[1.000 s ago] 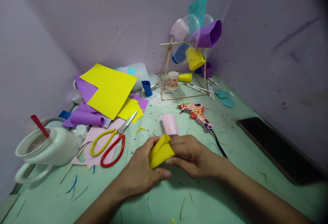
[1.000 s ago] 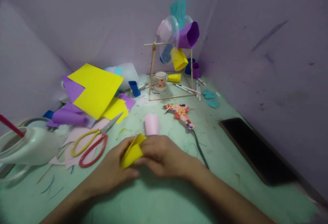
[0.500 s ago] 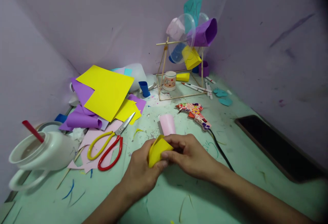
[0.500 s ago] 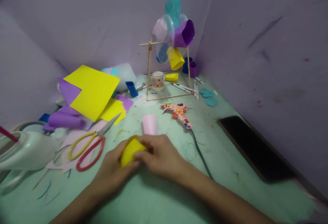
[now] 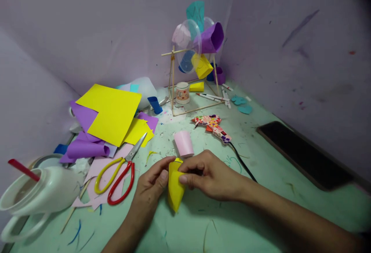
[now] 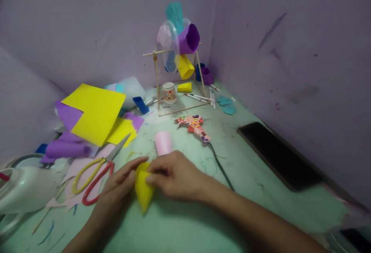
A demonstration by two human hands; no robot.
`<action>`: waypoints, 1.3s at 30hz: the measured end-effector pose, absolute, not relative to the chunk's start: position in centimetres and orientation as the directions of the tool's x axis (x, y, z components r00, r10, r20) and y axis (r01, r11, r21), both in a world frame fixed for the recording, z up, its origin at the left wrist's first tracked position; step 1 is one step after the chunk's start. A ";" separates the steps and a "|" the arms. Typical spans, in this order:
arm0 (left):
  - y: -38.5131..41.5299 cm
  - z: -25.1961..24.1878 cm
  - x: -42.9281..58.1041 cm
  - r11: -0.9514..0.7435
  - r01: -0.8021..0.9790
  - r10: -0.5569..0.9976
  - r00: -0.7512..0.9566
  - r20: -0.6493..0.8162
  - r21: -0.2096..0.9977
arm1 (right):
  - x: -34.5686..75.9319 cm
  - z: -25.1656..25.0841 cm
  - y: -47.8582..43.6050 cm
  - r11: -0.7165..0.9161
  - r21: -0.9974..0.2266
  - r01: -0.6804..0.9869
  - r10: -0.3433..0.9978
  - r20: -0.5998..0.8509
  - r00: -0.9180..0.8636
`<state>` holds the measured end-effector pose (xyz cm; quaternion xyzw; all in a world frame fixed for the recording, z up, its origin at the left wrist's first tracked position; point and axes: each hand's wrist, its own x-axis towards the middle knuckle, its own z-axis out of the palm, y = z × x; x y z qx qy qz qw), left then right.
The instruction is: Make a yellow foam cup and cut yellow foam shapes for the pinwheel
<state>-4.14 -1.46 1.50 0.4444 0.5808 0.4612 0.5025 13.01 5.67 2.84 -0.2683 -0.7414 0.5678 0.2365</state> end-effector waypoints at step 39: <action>-2.1 3.3 -4.3 -0.087 0.552 0.917 -0.280 0.283 0.829 | 13.0 2.5 6.1 0.115 -0.963 0.243 0.705 -0.094 -0.703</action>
